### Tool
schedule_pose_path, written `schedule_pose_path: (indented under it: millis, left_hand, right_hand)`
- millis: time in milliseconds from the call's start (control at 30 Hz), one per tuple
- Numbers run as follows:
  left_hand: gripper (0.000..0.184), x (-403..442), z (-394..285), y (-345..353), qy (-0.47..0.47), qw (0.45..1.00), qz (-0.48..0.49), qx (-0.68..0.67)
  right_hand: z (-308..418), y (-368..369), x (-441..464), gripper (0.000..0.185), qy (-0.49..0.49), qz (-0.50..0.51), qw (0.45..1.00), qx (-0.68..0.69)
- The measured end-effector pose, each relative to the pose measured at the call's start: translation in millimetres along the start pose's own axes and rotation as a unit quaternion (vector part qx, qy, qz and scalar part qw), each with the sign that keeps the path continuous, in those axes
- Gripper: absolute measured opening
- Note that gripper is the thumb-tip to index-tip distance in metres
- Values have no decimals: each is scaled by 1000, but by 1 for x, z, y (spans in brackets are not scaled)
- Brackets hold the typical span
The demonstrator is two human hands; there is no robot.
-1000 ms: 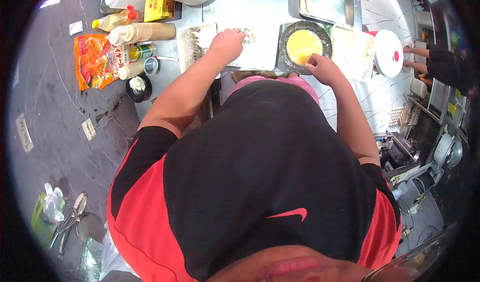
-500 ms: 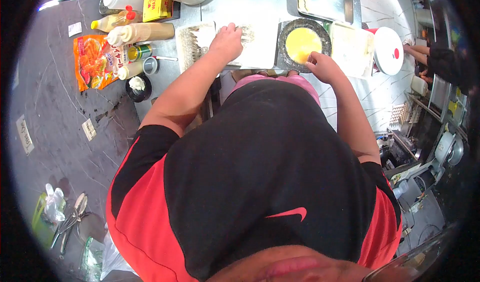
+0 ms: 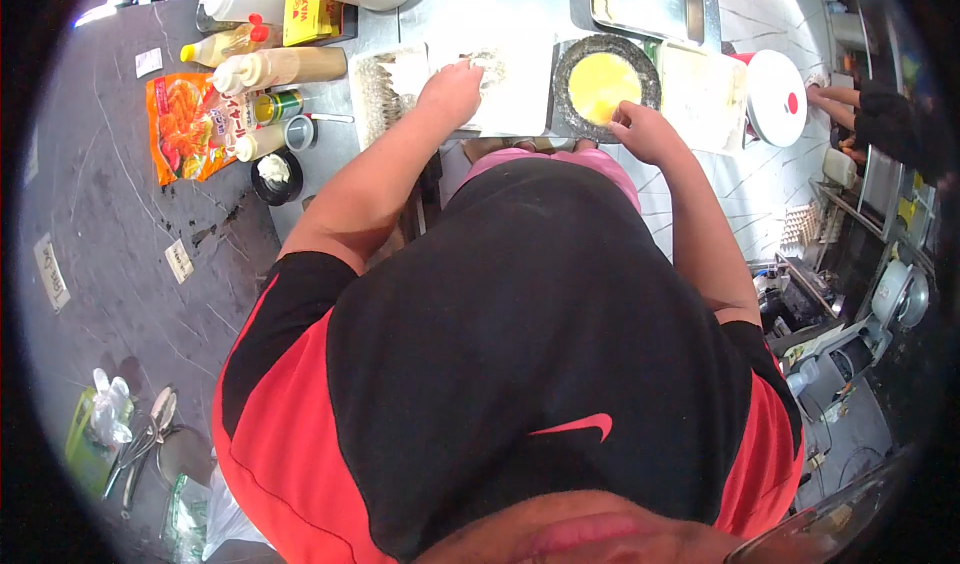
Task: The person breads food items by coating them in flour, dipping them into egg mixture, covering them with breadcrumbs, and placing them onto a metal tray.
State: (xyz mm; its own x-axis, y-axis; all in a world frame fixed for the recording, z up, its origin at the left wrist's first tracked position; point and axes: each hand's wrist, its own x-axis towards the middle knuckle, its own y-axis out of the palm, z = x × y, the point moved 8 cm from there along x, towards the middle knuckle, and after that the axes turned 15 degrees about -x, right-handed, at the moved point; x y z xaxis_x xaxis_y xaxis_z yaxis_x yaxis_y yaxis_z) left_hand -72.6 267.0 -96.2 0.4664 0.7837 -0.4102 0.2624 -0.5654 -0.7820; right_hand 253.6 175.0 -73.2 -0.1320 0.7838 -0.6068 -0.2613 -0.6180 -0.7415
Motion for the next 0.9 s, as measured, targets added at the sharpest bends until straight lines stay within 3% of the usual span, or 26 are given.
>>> schedule_pose_path:
  millis: [167, 267, 367, 467, 567, 667, 767, 900]
  left_hand:
    - [26, -9, -15, -7, -25, 996, 80, 26]
    - [28, -27, -36, -42, -6, 997, 74, -31]
    - [32, -14, 2, -20, -36, 995, 94, -10]
    - [38, -10, 5, -18, -35, 999, 33, 11]
    - [44, -10, -14, -11, 52, 998, -28, -17]
    - [55, -11, -21, -11, 40, 999, -22, -10]
    - [54, -7, -18, -9, 17, 1000, -22, -12]
    - [51, 1, -3, 8, 12, 998, 54, -14]
  right_hand:
    - [-4, 1, 0, 29, 0, -2, 1000, 10]
    - [-7, 4, 0, 29, -1, -3, 1000, 9]
    - [-6, 2, 1, 29, 5, -1, 1000, -3]
    - [-4, 2, 2, 29, 3, 5, 1000, -1]
    - [-3, 4, 5, 30, -1, 7, 1000, -3]
    - [-4, 5, 6, 30, 1, 7, 1000, -13]
    - [-4, 3, 3, 29, -3, 4, 1000, -7]
    - [-4, 4, 1, 29, -6, 3, 1000, -3]
